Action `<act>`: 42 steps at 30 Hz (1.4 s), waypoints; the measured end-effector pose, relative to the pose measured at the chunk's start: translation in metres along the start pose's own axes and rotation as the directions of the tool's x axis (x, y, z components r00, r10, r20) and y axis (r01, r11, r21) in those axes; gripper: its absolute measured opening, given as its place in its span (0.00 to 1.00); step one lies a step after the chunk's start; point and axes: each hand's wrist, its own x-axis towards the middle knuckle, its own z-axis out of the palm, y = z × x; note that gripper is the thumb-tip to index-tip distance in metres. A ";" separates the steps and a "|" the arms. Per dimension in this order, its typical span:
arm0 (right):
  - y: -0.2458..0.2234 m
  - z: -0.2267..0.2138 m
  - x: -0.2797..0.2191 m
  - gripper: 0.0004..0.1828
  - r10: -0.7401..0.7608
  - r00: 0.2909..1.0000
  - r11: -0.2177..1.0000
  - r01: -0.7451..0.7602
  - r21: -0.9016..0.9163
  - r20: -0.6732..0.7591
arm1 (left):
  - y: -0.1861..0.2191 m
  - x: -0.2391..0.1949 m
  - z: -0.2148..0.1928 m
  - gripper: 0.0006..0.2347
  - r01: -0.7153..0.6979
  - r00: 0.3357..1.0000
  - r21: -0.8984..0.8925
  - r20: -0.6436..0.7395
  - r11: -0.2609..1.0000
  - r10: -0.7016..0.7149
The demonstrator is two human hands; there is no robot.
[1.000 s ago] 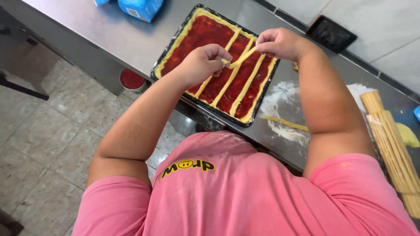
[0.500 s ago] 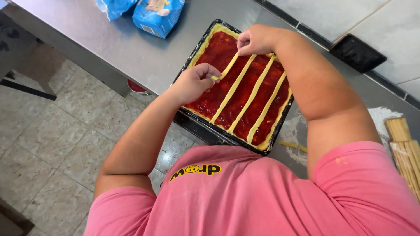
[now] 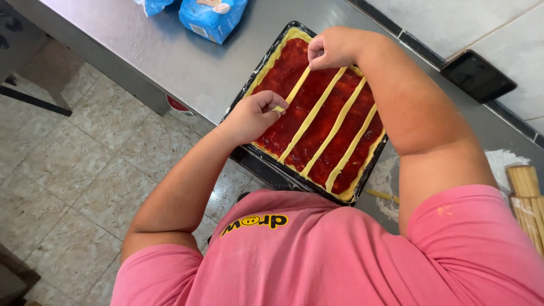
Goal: The person cuts strips of dough and places them over a red filling in a rectangular baking pan to create a lattice pattern. They then roll out a separate piece of dough on a floured surface using a rolling pin.
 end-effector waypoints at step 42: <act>0.007 -0.009 0.050 0.21 0.084 0.996 0.952 -0.072 -0.297 0.027 | -0.051 -0.025 0.014 0.05 0.112 0.994 0.198 -0.014 0.974 -0.111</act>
